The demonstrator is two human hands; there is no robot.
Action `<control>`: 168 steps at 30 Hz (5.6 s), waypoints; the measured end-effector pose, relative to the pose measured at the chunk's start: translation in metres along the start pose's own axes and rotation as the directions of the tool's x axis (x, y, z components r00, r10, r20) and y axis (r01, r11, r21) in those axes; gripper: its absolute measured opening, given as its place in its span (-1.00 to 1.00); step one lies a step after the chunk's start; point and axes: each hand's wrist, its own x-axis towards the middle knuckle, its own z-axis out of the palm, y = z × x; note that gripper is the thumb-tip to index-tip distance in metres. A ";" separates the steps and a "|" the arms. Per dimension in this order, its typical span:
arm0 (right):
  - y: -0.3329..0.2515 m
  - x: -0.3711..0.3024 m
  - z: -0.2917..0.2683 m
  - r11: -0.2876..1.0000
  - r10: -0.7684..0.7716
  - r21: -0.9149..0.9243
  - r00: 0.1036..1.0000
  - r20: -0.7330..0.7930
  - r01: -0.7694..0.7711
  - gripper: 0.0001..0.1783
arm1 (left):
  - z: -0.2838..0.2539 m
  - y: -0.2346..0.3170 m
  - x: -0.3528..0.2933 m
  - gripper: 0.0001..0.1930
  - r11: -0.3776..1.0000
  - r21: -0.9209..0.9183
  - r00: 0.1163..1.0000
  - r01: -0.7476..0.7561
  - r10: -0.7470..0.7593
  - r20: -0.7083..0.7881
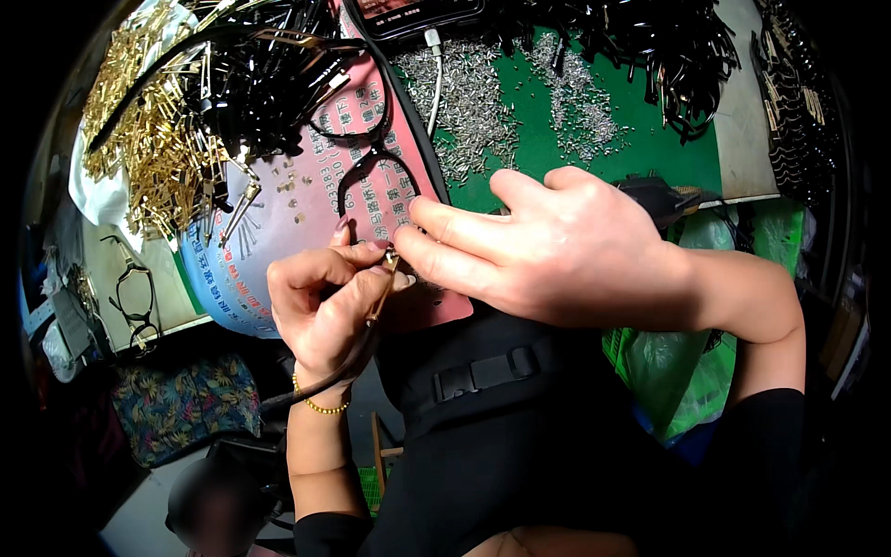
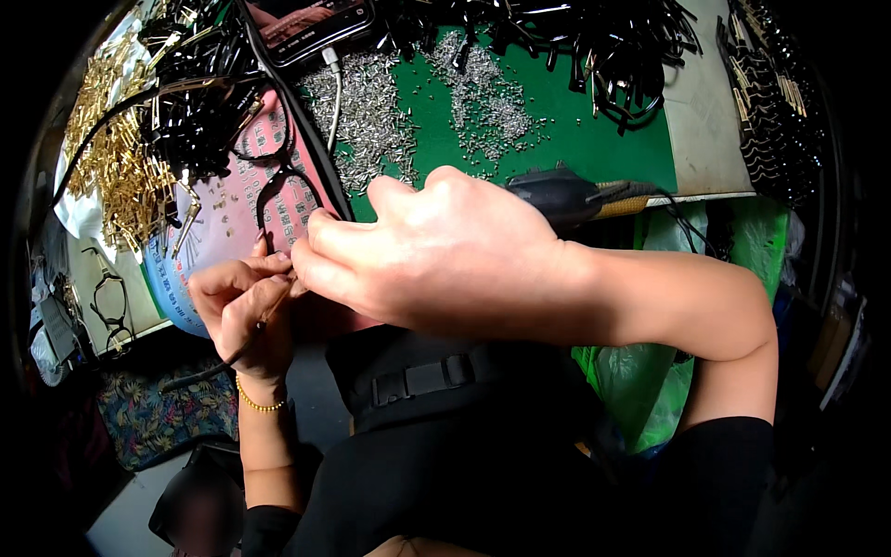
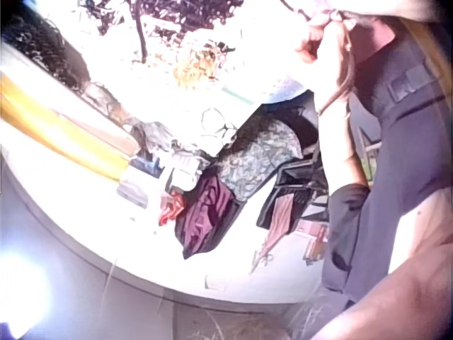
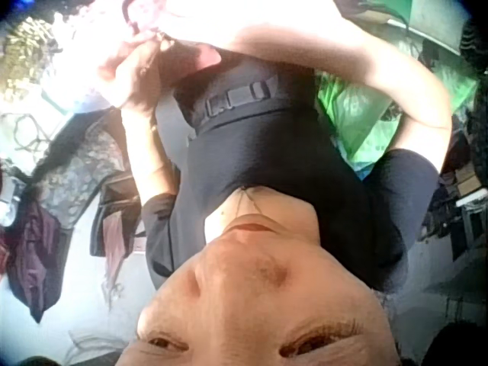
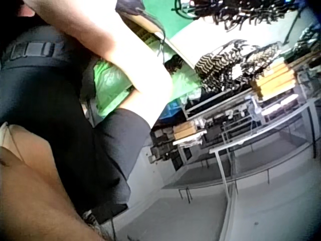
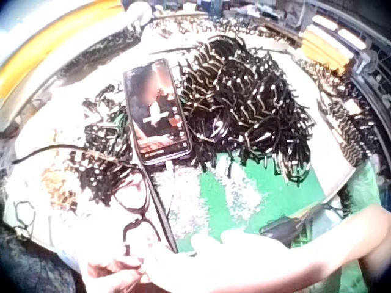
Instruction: The person assembles eyeglasses by hand, inserting small metal components into the frame and using a wooden tool to press parts into place. The person repeatedly picks up frames, inserts pieces, and adjusts them on a green work surface.
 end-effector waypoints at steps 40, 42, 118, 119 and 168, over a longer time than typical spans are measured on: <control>0.006 -0.055 -0.026 0.370 0.494 0.840 0.850 0.182 -0.396 -0.87 | -0.066 -0.025 0.049 -0.85 0.784 0.568 0.961 0.248 -0.272 -0.045; 0.012 -0.078 -0.040 0.498 0.611 0.717 0.784 0.110 -0.488 -0.85 | -0.063 -0.019 0.050 -0.89 0.783 0.544 0.948 0.301 -0.308 -0.082; 0.037 -0.140 -0.076 -0.067 0.887 0.792 0.328 0.326 -0.607 -0.83 | 0.019 0.040 0.016 -0.82 0.936 -0.060 0.924 0.347 -0.352 -0.146; 0.024 -0.127 -0.078 -0.107 0.809 0.785 0.406 0.425 -0.610 -0.83 | 0.029 0.055 0.017 -0.80 0.902 -0.170 0.912 0.397 -0.408 -0.039; 0.031 -0.083 -0.053 0.840 0.483 0.076 0.804 0.346 -0.537 -0.57 | 0.081 0.068 0.039 -0.79 0.869 -0.324 0.917 0.374 -0.293 0.272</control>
